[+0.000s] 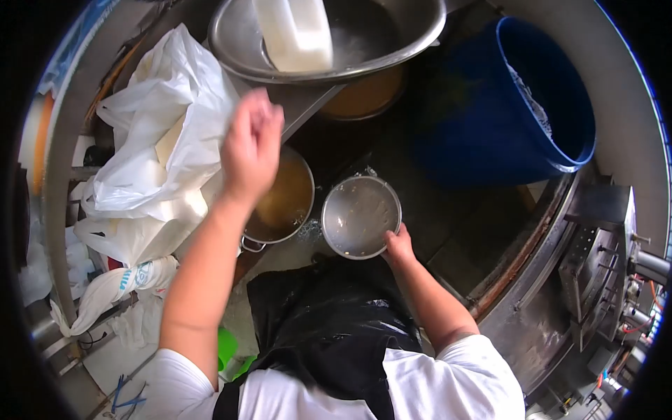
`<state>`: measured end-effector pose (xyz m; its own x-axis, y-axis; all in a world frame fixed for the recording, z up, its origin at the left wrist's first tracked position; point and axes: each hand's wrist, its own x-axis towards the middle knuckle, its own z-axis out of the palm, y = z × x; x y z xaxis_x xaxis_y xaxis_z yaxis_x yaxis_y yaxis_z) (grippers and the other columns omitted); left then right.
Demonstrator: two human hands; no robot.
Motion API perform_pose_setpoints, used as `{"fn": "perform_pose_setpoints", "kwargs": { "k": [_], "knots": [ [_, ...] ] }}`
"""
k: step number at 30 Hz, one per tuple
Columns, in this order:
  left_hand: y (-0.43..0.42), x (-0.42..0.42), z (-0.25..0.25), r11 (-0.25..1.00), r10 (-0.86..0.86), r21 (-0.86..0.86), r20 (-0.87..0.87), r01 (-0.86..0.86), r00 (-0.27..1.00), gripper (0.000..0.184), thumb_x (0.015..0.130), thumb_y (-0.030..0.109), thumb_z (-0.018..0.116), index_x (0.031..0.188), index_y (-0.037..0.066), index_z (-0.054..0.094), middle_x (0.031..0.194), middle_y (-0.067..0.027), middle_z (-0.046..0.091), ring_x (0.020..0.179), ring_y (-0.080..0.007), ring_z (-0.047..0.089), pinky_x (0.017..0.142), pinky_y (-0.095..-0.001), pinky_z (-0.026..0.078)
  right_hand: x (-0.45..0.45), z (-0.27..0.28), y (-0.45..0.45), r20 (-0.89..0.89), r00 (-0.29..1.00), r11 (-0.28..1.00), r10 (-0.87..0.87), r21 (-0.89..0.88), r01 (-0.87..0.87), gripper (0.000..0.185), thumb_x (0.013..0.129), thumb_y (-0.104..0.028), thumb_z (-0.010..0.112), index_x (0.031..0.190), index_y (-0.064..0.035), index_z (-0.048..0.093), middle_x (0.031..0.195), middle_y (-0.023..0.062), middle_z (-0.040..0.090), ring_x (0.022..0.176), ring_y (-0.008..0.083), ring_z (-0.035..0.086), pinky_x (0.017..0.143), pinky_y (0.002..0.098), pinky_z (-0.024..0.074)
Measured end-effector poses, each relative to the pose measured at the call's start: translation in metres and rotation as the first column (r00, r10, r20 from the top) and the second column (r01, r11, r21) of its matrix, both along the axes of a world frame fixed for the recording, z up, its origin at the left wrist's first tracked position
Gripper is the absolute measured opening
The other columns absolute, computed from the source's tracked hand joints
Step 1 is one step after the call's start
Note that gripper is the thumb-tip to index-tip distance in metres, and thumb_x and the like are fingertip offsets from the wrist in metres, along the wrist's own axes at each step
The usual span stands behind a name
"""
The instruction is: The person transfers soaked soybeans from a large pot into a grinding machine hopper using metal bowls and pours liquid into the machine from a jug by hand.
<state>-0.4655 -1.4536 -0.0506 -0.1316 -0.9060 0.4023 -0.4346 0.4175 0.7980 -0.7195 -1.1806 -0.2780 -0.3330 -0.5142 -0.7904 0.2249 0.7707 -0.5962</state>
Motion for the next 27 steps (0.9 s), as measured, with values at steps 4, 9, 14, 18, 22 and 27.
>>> {"fn": "perform_pose_setpoints", "kwargs": {
  "k": [4, 9, 14, 18, 22, 27],
  "knots": [
    [0.144, 0.077, -0.145, 0.786, -0.143, 0.618, 0.238, -0.036, 0.961, 0.028, 0.098, 0.026, 0.072, 0.114, 0.004, 0.066, 0.094, -0.0162, 0.073, 0.083, -0.0299, 0.073, 0.075, -0.0395, 0.057, 0.011, -0.026, -0.038, -0.262, 0.935, 0.965, 0.241, -0.041, -0.260, 0.048, 0.088, -0.009, 0.057, 0.134, 0.0014, 0.055, 0.113, 0.0177, 0.070, 0.101, 0.0275, 0.067, 0.092, 0.0397, 0.0539],
    [0.259, 0.188, -0.335, 0.194, 0.403, 0.747, 0.530, -0.636, 0.746, 0.056, 0.095, 0.040, 0.075, 0.128, -0.003, 0.063, 0.131, -0.0238, 0.066, 0.127, -0.0370, 0.062, 0.105, -0.0449, 0.048, 0.086, -0.014, -0.127, -0.487, 0.712, 0.769, 0.505, -0.121, -0.628, 0.074, 0.087, -0.007, 0.056, 0.158, -0.0080, 0.035, 0.132, 0.0314, 0.063, 0.125, 0.0475, 0.060, 0.106, 0.0480, 0.0489],
    [0.264, 0.275, -0.441, -0.201, 0.894, 0.966, 0.248, -0.162, 0.372, 0.045, 0.096, 0.045, 0.075, 0.114, 0.006, 0.062, 0.098, -0.0071, 0.065, 0.081, -0.0233, 0.062, 0.090, -0.0497, 0.053, 0.169, -0.071, -0.195, -0.596, 0.555, 0.572, 0.580, -0.187, -0.799, 0.080, 0.084, 0.001, 0.057, 0.160, -0.0099, 0.031, 0.139, 0.0317, 0.058, 0.124, 0.0488, 0.059, 0.104, 0.0505, 0.0493],
    [0.268, 0.287, -0.460, 0.003, 0.986, 1.000, -0.008, 0.030, 0.166, 0.035, 0.096, 0.044, 0.076, 0.101, 0.015, 0.058, 0.070, 0.0050, 0.045, 0.060, -0.0126, 0.048, 0.074, -0.0476, 0.053, 0.191, -0.111, -0.213, -0.686, 0.553, 0.580, 0.473, -0.230, -0.782, 0.075, 0.089, -0.002, 0.054, 0.160, -0.0114, 0.032, 0.135, 0.0325, 0.061, 0.125, 0.0506, 0.058, 0.103, 0.0494, 0.0497],
    [0.254, 0.271, -0.430, 0.001, 0.967, 0.997, 0.020, -0.082, 0.252, 0.032, 0.095, 0.037, 0.078, 0.102, 0.015, 0.056, 0.067, 0.0059, 0.043, 0.052, -0.0098, 0.045, 0.060, -0.0395, 0.049, 0.172, -0.106, -0.197, -0.689, 0.632, 0.635, 0.355, -0.318, -0.704, 0.077, 0.091, 0.001, 0.054, 0.162, -0.0131, 0.028, 0.134, 0.0295, 0.063, 0.121, 0.0425, 0.066, 0.102, 0.0416, 0.0505],
    [0.203, 0.282, -0.385, 0.071, 0.914, 0.960, 0.047, -0.273, 0.403, 0.038, 0.093, 0.035, 0.081, 0.103, 0.013, 0.052, 0.064, 0.0063, 0.040, 0.048, -0.0083, 0.041, 0.049, -0.0335, 0.040, 0.093, -0.115, -0.160, -0.628, 0.768, 0.805, 0.126, -0.388, -0.449, 0.075, 0.091, 0.002, 0.053, 0.161, -0.0130, 0.033, 0.138, 0.0229, 0.062, 0.124, 0.0334, 0.064, 0.104, 0.0388, 0.0496]
  ]
}}
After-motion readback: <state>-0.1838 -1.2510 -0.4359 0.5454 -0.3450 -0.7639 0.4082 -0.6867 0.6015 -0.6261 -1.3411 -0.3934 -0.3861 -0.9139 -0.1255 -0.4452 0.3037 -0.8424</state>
